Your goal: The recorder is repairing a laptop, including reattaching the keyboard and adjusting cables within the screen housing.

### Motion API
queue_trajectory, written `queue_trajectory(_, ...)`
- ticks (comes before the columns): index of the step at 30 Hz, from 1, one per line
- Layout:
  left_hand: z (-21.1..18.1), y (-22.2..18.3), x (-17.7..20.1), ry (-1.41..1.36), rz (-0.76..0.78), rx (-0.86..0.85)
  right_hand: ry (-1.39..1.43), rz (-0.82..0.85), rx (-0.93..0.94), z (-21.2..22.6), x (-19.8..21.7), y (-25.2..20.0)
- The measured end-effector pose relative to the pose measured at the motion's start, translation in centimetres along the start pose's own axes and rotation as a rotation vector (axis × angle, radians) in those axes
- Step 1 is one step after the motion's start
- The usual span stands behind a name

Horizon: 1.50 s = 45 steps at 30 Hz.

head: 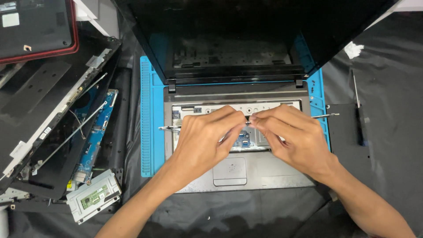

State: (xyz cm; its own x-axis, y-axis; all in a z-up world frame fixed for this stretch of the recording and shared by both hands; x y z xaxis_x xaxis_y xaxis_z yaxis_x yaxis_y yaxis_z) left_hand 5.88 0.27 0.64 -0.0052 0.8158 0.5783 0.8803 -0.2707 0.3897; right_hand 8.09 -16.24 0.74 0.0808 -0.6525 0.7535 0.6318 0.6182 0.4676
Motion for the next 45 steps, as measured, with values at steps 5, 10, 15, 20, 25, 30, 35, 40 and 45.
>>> queue_trajectory(5,0.2,0.1,-0.2,-0.018,0.015,0.004,0.0,-0.009,0.059,-0.4,-0.3,-0.4)
queue_trajectory(10,-0.1,0.0,-0.3,-0.001,0.053,0.025,-0.01,-0.009,0.08,-0.5,-0.5,-0.7)
queue_trajectory(15,-0.1,0.0,-0.1,0.03,0.092,0.018,-0.015,-0.004,0.006,0.0,0.2,-0.2)
queue_trajectory(20,-0.5,-0.2,-0.3,0.085,0.129,0.012,-0.177,0.109,-0.035,0.1,1.8,0.3)
queue_trajectory(25,-0.3,-0.7,-2.0,0.176,0.164,0.043,-0.147,0.233,-0.111,-1.3,2.2,-0.3)
queue_trajectory(30,-1.1,-1.5,-2.9,0.233,0.111,-0.078,-0.162,0.289,-0.077,-1.3,2.6,-0.3)
queue_trajectory(35,-0.7,-1.4,-2.8,0.219,0.078,-0.099,-0.123,0.406,-0.211,-3.3,3.6,-0.3)
queue_trajectory(40,-0.9,-1.4,-1.8,0.18,-0.008,-0.12,-0.108,0.282,-0.078,-2.7,4.0,-0.2)
queue_trajectory(45,-1.5,-1.0,-0.3,0.278,0.0,-0.137,0.018,0.19,-0.039,-2.0,4.5,0.3)
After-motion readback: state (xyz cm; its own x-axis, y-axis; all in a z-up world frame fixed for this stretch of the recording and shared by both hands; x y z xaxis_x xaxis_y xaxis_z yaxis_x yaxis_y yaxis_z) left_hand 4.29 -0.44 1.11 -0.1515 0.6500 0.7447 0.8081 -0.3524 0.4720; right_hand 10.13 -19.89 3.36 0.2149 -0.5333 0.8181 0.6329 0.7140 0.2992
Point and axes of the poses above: each hand's wrist, its own y-axis towards the middle knuckle, its own x-axis out of the back of the hand, z = x × y, the point moved 6 cm from there along y, towards the middle knuckle, and after that the axes turned 1 degree about z, right-handed, at the moved point
